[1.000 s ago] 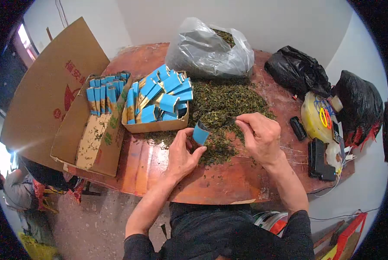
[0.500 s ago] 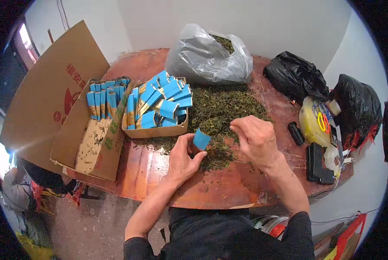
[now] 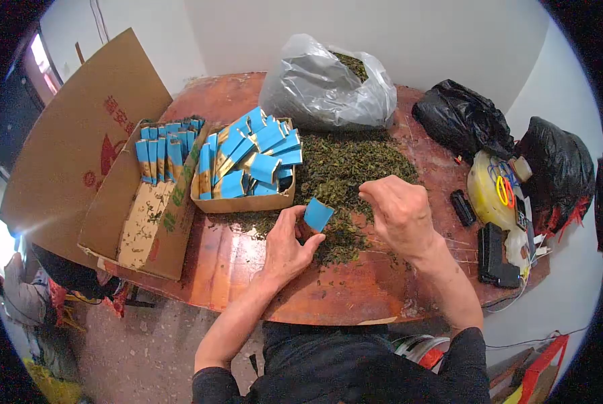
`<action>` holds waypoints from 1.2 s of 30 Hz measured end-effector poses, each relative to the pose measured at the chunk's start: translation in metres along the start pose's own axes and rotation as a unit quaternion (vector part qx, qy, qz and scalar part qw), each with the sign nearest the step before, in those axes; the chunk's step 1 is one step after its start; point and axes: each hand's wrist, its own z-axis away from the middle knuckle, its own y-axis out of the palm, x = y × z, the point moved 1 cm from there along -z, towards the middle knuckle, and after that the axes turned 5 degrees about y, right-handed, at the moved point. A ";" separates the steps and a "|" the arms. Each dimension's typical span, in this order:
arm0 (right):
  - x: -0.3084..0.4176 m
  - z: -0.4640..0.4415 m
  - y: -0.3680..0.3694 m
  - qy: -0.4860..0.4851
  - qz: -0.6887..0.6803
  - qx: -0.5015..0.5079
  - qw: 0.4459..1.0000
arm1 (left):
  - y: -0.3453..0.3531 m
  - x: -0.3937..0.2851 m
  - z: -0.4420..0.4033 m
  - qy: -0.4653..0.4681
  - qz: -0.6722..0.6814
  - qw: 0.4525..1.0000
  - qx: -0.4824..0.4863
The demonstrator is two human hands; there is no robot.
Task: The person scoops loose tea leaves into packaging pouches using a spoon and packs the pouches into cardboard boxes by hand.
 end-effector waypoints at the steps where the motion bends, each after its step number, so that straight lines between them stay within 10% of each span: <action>1: -0.001 0.000 0.000 0.001 0.002 0.005 1.000 | 0.000 0.000 0.000 0.005 -0.005 1.000 0.000; 36: 0.005 0.001 -0.002 -0.087 0.044 -0.019 0.995 | -0.002 -0.003 0.000 -0.036 0.001 0.999 0.018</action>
